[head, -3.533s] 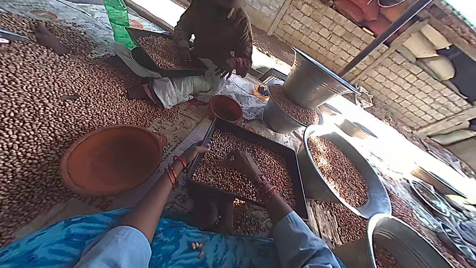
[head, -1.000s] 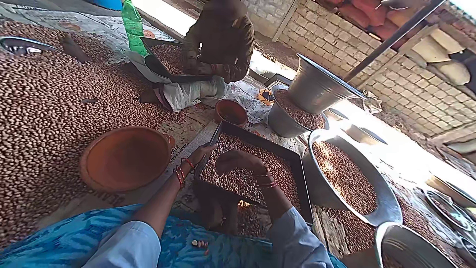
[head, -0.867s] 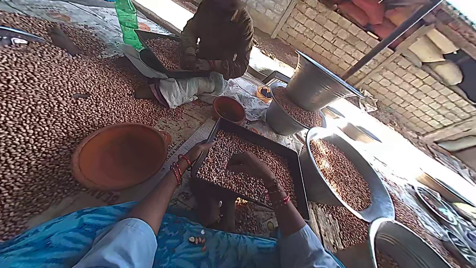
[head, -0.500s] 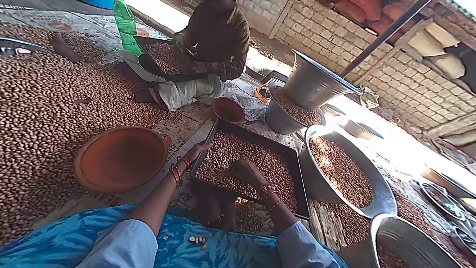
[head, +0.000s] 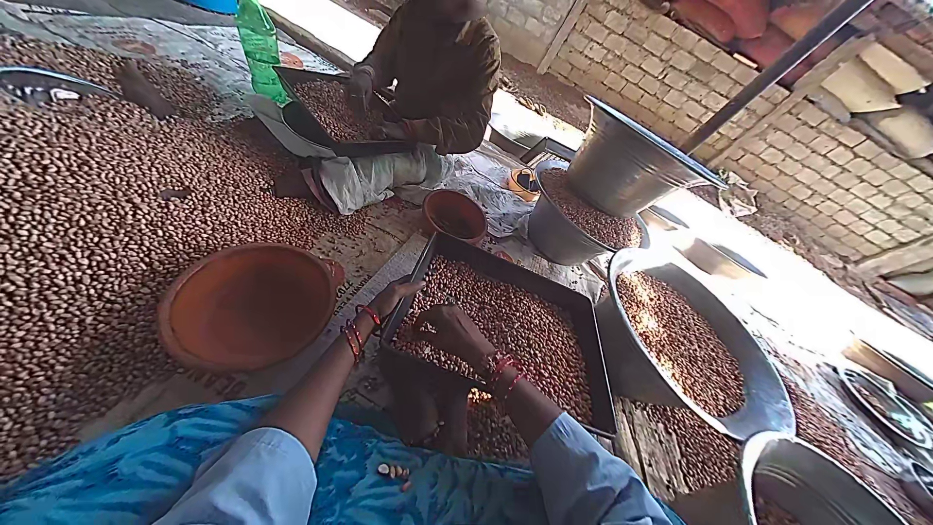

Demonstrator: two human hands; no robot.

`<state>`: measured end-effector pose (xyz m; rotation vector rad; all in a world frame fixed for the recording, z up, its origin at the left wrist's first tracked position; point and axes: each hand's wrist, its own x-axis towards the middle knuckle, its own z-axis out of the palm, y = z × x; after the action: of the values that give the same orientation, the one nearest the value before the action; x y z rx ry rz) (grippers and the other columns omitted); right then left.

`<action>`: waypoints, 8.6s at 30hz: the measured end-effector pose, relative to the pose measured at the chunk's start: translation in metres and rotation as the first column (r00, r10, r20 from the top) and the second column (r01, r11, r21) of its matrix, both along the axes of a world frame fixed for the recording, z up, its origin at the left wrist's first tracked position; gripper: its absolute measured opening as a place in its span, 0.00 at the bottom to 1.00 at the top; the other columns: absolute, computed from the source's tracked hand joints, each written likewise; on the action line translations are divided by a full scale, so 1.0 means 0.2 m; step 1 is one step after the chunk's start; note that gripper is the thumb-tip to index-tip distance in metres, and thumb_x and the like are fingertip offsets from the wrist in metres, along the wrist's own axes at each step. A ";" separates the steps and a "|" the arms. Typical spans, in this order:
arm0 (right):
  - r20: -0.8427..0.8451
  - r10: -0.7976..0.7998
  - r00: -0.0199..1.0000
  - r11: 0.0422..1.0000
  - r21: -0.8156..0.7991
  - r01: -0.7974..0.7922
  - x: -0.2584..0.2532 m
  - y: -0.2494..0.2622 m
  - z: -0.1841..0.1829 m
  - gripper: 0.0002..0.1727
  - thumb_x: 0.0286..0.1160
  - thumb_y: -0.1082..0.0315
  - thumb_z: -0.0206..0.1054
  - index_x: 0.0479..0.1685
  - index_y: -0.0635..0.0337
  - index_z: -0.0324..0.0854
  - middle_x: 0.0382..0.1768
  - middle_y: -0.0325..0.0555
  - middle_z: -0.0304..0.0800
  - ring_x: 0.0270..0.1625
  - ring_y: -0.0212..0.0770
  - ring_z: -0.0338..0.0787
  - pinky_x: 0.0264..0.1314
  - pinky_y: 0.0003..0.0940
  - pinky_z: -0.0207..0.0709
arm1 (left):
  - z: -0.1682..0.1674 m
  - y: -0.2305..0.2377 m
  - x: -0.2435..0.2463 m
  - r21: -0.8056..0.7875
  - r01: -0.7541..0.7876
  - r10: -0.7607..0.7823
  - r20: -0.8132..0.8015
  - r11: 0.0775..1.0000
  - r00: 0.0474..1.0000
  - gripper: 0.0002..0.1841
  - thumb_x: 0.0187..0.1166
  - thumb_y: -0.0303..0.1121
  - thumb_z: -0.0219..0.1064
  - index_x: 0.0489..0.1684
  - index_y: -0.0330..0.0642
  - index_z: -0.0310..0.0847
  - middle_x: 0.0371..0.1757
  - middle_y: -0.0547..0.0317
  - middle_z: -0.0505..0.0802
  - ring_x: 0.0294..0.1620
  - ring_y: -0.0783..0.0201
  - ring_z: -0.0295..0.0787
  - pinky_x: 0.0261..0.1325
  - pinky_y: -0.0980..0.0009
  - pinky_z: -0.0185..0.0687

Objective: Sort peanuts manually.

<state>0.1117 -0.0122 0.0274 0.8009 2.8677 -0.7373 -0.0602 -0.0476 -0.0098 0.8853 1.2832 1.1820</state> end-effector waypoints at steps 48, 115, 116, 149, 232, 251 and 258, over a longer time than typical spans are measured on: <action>-0.331 -0.277 0.902 0.916 -0.375 0.143 0.02 0.06 0.07 0.17 0.75 0.70 0.57 0.58 0.71 0.79 0.39 0.45 0.85 0.31 0.29 0.79 0.36 0.28 0.75 | -0.02 0.02 -0.01 0.019 0.005 -0.005 0.028 1.000 1.000 0.16 0.92 0.31 0.53 0.71 0.35 0.72 0.48 0.59 0.82 0.40 0.76 0.77 0.47 0.77 0.75; -0.049 -0.487 0.872 0.864 0.120 0.489 0.27 0.47 -0.02 0.21 0.75 0.57 0.68 0.60 0.61 0.88 0.49 0.49 0.95 0.51 0.47 0.92 0.61 0.51 0.79 | -0.01 0.02 0.00 -0.018 0.001 0.000 0.067 1.000 0.998 0.16 0.89 0.28 0.54 0.72 0.39 0.71 0.43 0.62 0.82 0.31 0.78 0.79 0.34 0.81 0.77; -0.092 -0.488 0.868 0.864 0.087 0.495 0.29 0.47 0.00 0.20 0.76 0.57 0.68 0.59 0.62 0.87 0.48 0.49 0.94 0.50 0.44 0.91 0.60 0.47 0.79 | -0.01 0.02 0.00 -0.018 0.000 0.001 0.066 1.000 0.998 0.16 0.89 0.28 0.54 0.71 0.39 0.71 0.43 0.62 0.82 0.32 0.78 0.79 0.35 0.80 0.77; -0.119 -0.435 0.893 0.891 -0.201 0.407 0.35 0.15 0.07 0.15 0.83 0.67 0.61 0.59 0.68 0.83 0.36 0.49 0.86 0.34 0.37 0.80 0.45 0.38 0.74 | 0.02 0.00 0.02 -0.047 -0.029 0.031 0.044 0.998 0.999 0.14 0.90 0.28 0.53 0.70 0.38 0.71 0.42 0.60 0.81 0.32 0.76 0.77 0.36 0.78 0.75; 0.078 -0.513 0.855 0.843 0.233 0.485 0.46 0.42 0.00 0.17 0.81 0.60 0.65 0.60 0.58 0.89 0.57 0.58 0.93 0.64 0.59 0.90 0.68 0.61 0.77 | 0.03 -0.01 0.03 -0.026 -0.053 0.054 0.044 0.998 0.998 0.17 0.89 0.25 0.53 0.74 0.35 0.70 0.50 0.57 0.84 0.40 0.77 0.81 0.44 0.80 0.78; 0.122 -0.584 0.802 0.804 0.219 0.553 0.48 0.41 0.04 0.17 0.80 0.62 0.65 0.61 0.61 0.87 0.61 0.62 0.91 0.68 0.61 0.88 0.70 0.62 0.76 | 0.04 -0.01 0.02 -0.018 -0.036 0.036 -0.016 0.999 0.999 0.17 0.90 0.26 0.52 0.74 0.32 0.70 0.55 0.54 0.84 0.44 0.76 0.79 0.50 0.78 0.75; -0.076 -0.234 0.969 0.899 -0.396 0.186 0.61 0.32 0.24 0.08 0.78 0.69 0.69 0.45 0.66 0.89 0.36 0.40 0.94 0.38 0.29 0.91 0.49 0.29 0.85 | 0.01 0.00 0.01 0.006 -0.043 0.043 0.023 0.999 0.999 0.17 0.89 0.26 0.54 0.73 0.34 0.71 0.49 0.59 0.84 0.38 0.79 0.79 0.43 0.81 0.76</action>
<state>0.2346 0.0524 0.0746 1.0415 2.6171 -1.3708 -0.0574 -0.0474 -0.0084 0.8502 1.2861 1.2275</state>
